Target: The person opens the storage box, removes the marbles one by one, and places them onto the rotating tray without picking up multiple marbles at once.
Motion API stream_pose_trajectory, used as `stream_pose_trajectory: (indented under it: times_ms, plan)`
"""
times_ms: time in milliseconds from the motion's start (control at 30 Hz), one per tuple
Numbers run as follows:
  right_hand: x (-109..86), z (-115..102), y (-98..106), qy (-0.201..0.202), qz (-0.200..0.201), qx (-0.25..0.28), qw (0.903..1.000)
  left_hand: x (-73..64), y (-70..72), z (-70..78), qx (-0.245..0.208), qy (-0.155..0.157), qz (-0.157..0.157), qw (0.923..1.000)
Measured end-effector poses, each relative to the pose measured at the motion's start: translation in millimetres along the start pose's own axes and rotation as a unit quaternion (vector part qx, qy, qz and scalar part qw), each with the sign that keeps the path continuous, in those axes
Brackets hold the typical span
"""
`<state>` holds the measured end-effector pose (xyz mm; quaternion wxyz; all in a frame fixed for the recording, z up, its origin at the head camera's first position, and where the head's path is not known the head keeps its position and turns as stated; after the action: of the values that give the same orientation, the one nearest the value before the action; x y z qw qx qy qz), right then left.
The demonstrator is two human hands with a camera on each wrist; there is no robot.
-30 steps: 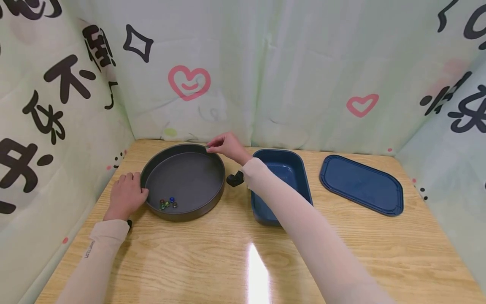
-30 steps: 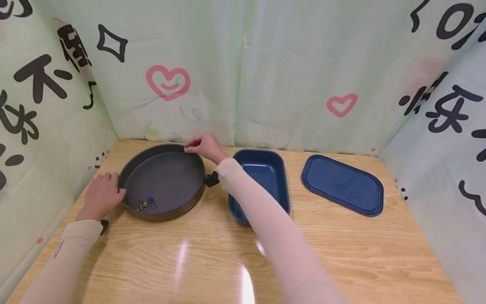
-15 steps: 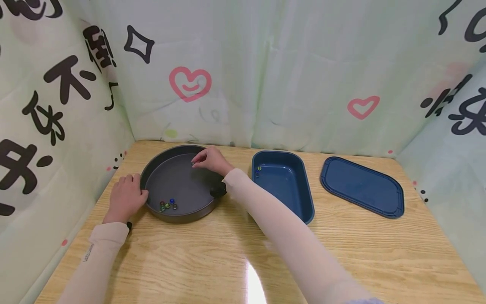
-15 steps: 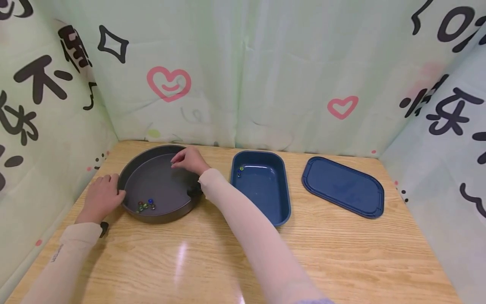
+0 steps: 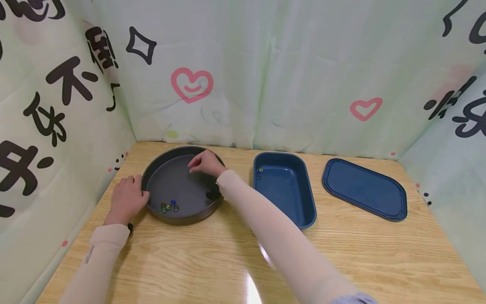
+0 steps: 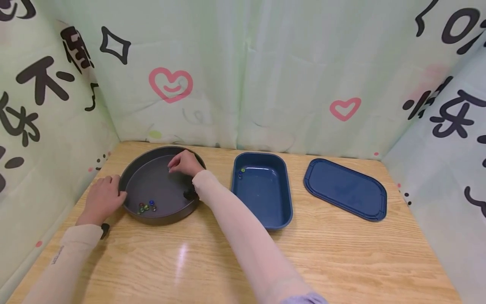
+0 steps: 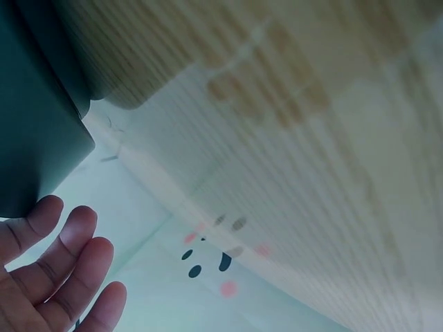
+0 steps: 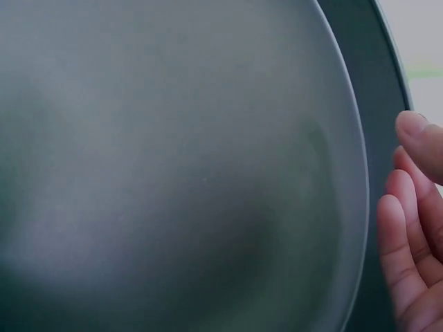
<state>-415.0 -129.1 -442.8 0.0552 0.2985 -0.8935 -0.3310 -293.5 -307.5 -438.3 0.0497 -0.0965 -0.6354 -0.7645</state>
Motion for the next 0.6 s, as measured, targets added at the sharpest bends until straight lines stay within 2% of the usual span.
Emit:
stream_pose_trajectory:
  times_ms: [467, 600]
  plan:
    - [6.1, 22, -4, -0.064, 0.028, -0.027, 0.9972, -3.0, 3.2, 1.8, -0.003, -0.005, 0.017, 0.9998]
    - [6.1, 24, -4, -0.069, 0.032, -0.032, 0.9966, -1.8, 2.5, 2.1, -0.003, -0.006, 0.02, 0.9998]
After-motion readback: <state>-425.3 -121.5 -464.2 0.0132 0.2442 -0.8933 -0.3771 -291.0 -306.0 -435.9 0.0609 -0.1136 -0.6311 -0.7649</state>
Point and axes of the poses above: each hand's wrist, its own x-axis towards the middle knuckle, its own y-axis out of the back of the hand, z = x × y, the point moved 9 cm from there along x, towards the middle knuckle, and after that the axes turned 2 degrees about -y, right-handed, at the moved point
